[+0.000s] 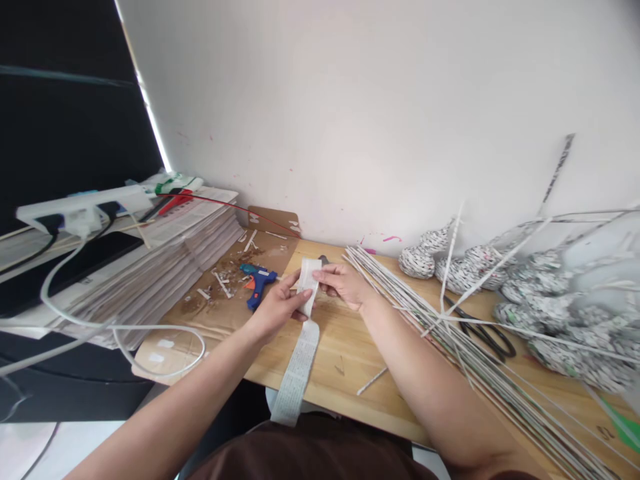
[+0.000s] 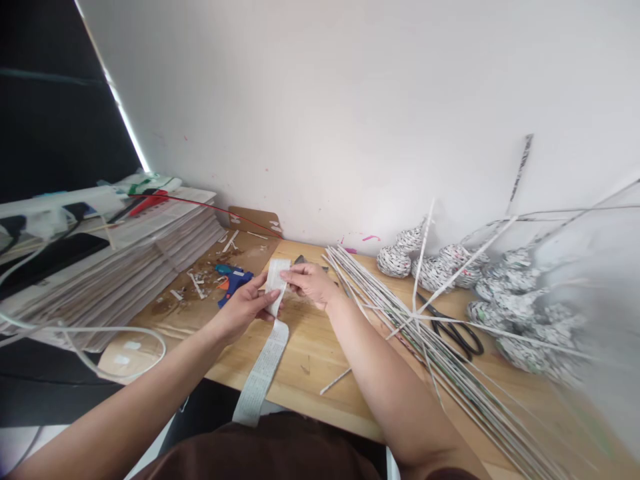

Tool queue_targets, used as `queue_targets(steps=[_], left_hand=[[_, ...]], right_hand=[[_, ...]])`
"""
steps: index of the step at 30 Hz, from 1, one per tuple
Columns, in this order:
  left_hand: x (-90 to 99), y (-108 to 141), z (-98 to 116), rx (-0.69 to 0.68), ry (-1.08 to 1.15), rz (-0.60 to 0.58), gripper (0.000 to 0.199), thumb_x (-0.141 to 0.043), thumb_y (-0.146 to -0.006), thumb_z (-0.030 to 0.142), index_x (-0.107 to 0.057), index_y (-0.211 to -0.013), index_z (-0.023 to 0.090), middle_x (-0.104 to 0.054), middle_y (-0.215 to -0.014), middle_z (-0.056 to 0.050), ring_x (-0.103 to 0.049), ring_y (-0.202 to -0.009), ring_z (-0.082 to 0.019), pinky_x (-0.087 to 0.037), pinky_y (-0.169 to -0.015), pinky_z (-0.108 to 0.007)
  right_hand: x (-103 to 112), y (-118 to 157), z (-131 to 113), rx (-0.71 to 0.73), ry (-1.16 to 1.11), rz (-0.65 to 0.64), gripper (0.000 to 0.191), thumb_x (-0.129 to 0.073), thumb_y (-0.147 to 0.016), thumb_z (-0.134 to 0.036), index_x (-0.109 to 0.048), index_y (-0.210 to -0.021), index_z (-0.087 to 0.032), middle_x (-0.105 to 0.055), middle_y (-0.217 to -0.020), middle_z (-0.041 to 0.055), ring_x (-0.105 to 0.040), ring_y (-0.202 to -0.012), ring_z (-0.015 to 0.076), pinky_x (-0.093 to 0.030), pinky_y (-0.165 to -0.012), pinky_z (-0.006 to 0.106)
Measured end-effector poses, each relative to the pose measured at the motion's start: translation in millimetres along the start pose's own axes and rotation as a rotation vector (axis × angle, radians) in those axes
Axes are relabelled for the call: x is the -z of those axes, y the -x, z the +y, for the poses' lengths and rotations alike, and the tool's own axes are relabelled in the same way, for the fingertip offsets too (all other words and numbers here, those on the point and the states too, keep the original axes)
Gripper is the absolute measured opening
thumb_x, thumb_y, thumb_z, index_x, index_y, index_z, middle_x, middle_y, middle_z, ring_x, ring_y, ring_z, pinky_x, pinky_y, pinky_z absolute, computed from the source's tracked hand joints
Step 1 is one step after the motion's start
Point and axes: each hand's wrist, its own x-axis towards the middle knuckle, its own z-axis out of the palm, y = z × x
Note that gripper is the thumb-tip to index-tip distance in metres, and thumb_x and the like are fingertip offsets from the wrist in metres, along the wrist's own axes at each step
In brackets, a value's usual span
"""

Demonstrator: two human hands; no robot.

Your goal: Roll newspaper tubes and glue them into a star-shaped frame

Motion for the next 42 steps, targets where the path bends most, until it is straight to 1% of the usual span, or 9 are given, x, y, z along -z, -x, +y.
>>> queue_targets(steps=[5, 9, 11, 15, 24, 28, 33, 39, 42], left_hand=[[-1.7, -4.1, -7.2, 0.002, -0.006, 0.069, 0.050, -0.072, -0.074, 0.040, -0.064, -0.117, 0.018, -0.067, -0.084, -0.003, -0.059, -0.066, -0.010, -0.054, -0.059, -0.022], [1.1, -9.2, -10.6, -0.048, -0.034, 0.247, 0.034, -0.074, -0.070, 0.043, -0.072, -0.088, 0.013, -0.062, -0.069, 0.000, -0.049, -0.054, -0.007, -0.042, -0.041, -0.015], [4.9, -10.4, -10.3, -0.044, 0.019, 0.303, 0.034, -0.077, -0.068, 0.042, -0.071, -0.084, 0.013, -0.062, -0.068, 0.000, -0.050, -0.054, -0.007, -0.040, -0.040, -0.014], [17.8, -8.0, -4.9, 0.024, 0.166, 0.318, 0.040, -0.082, -0.061, 0.042, -0.068, -0.084, 0.013, -0.067, -0.071, -0.002, -0.059, -0.060, -0.009, -0.045, -0.047, -0.015], [38.5, 4.5, 6.7, 0.011, 0.117, 0.287, 0.040, -0.082, -0.059, 0.045, -0.060, -0.068, 0.012, -0.056, -0.052, 0.002, -0.045, -0.041, -0.005, -0.026, -0.033, -0.014], [35.5, 14.3, 2.7, 0.139, -0.019, 0.185, 0.040, -0.080, -0.062, 0.045, -0.057, -0.076, 0.015, -0.055, -0.051, 0.004, -0.038, -0.035, -0.004, -0.018, -0.030, -0.015], [30.6, 23.3, 3.6, 0.189, -0.191, 0.091, 0.044, -0.076, -0.067, 0.045, -0.053, -0.094, 0.018, -0.068, -0.069, -0.001, -0.047, -0.042, -0.007, -0.027, -0.037, -0.016], [30.4, 22.9, 2.1, 0.208, -0.142, 0.073, 0.079, -0.072, -0.073, 0.044, -0.033, -0.139, 0.025, -0.071, -0.079, -0.003, -0.047, -0.043, -0.008, -0.027, -0.039, -0.018], [32.4, 18.8, -2.3, 0.146, -0.129, 0.038, 0.078, -0.070, -0.076, 0.044, -0.033, -0.143, 0.030, -0.071, -0.085, -0.002, -0.044, -0.043, -0.006, -0.022, -0.039, -0.018]], right_hand=[[-6.9, -3.9, 26.1, 0.132, 0.072, 0.240, 0.040, -0.076, -0.064, -0.051, -0.057, -0.060, -0.016, -0.043, -0.052, -0.0059, -0.032, -0.049, 0.0069, -0.024, -0.047, 0.022], [-9.1, -9.0, 38.6, 0.144, 0.081, 0.284, 0.041, -0.077, -0.062, -0.051, -0.055, -0.059, -0.017, -0.044, -0.052, -0.0059, -0.035, -0.049, 0.0076, -0.026, -0.047, 0.022], [-7.8, -12.1, 42.7, 0.140, 0.005, 0.299, 0.040, -0.075, -0.064, -0.051, -0.056, -0.061, -0.017, -0.047, -0.053, -0.0052, -0.038, -0.048, 0.0080, -0.027, -0.046, 0.022], [-2.1, -17.7, 50.4, 0.171, -0.069, 0.364, 0.035, -0.072, -0.067, -0.049, -0.059, -0.064, -0.017, -0.052, -0.055, -0.0045, -0.040, -0.048, 0.0084, -0.029, -0.047, 0.022], [-1.5, -18.8, 46.0, 0.271, -0.152, 0.491, 0.028, -0.070, -0.070, -0.043, -0.058, -0.064, -0.018, -0.053, -0.054, -0.0051, -0.044, -0.048, 0.0097, -0.033, -0.048, 0.023], [3.5, -21.6, 43.1, 0.322, -0.239, 0.586, 0.022, -0.069, -0.069, -0.037, -0.056, -0.067, -0.018, -0.056, -0.057, -0.0052, -0.049, -0.052, 0.0108, -0.038, -0.052, 0.023], [5.2, -23.4, 43.3, 0.328, -0.341, 0.638, 0.018, -0.066, -0.069, -0.034, -0.057, -0.073, -0.019, -0.059, -0.060, -0.0055, -0.052, -0.055, 0.0123, -0.039, -0.054, 0.023], [2.4, -23.2, 41.6, 0.305, -0.465, 0.594, 0.016, -0.065, -0.071, -0.032, -0.055, -0.075, -0.021, -0.057, -0.058, -0.0065, -0.051, -0.053, 0.0127, -0.039, -0.051, 0.023], [3.9, -23.5, 41.5, 0.274, -0.510, 0.525, 0.015, -0.064, -0.073, -0.032, -0.055, -0.077, -0.020, -0.058, -0.059, -0.0049, -0.054, -0.054, 0.0143, -0.043, -0.053, 0.025]])
